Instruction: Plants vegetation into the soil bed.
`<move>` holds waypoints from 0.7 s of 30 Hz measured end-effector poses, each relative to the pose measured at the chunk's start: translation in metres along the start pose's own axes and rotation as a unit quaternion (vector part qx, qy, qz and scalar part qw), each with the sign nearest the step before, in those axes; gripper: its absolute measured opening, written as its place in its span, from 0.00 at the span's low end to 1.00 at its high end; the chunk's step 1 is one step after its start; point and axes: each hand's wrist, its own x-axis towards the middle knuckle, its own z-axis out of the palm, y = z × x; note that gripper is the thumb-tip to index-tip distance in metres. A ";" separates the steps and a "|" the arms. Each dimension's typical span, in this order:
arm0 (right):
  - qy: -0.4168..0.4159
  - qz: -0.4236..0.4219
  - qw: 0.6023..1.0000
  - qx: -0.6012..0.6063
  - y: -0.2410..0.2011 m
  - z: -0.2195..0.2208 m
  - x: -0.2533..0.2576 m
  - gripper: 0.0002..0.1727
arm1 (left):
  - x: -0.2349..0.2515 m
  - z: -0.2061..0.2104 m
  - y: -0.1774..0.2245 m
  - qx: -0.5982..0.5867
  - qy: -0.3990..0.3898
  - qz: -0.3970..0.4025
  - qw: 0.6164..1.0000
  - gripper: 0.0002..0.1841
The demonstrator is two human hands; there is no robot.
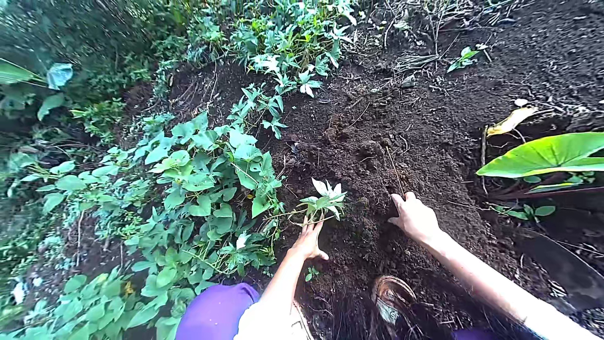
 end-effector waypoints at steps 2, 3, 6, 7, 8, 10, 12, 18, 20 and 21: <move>0.000 -0.007 1.000 -0.001 -0.004 0.002 -0.005 0.36 | -0.001 0.002 -0.004 0.027 0.001 -0.001 1.000 0.73; 0.001 -0.011 1.000 -0.004 -0.004 0.003 -0.008 0.33 | 0.000 0.004 -0.003 0.031 0.009 -0.009 0.999 0.72; 0.008 -0.028 1.000 0.008 0.003 0.003 -0.009 0.27 | 0.002 0.009 0.000 0.022 0.022 -0.025 0.999 0.71; 0.013 -0.034 0.999 0.026 0.009 0.002 -0.007 0.26 | 0.002 0.009 0.000 0.023 0.020 -0.026 0.999 0.71; 0.021 -0.037 0.998 0.054 0.015 0.000 -0.005 0.25 | 0.002 0.010 0.000 0.021 0.020 -0.026 0.999 0.71; 0.040 -0.028 0.993 0.111 0.027 -0.006 0.001 0.23 | 0.002 0.009 0.000 0.015 0.026 -0.027 0.999 0.71; 0.075 -0.023 0.984 0.159 0.035 -0.011 0.003 0.20 | 0.003 0.010 0.000 0.012 0.032 -0.026 0.999 0.71; 0.128 -0.046 0.972 0.190 0.039 -0.015 -0.010 0.22 | 0.003 0.010 0.000 0.012 0.029 -0.029 0.999 0.71; 0.060 -0.051 0.992 0.099 0.034 0.001 -0.015 0.40 | 0.003 0.011 -0.001 0.014 0.032 -0.027 0.999 0.71; 0.030 -0.050 0.997 0.056 0.030 0.012 -0.016 0.48 | 0.004 0.011 -0.001 0.013 0.033 -0.025 0.999 0.71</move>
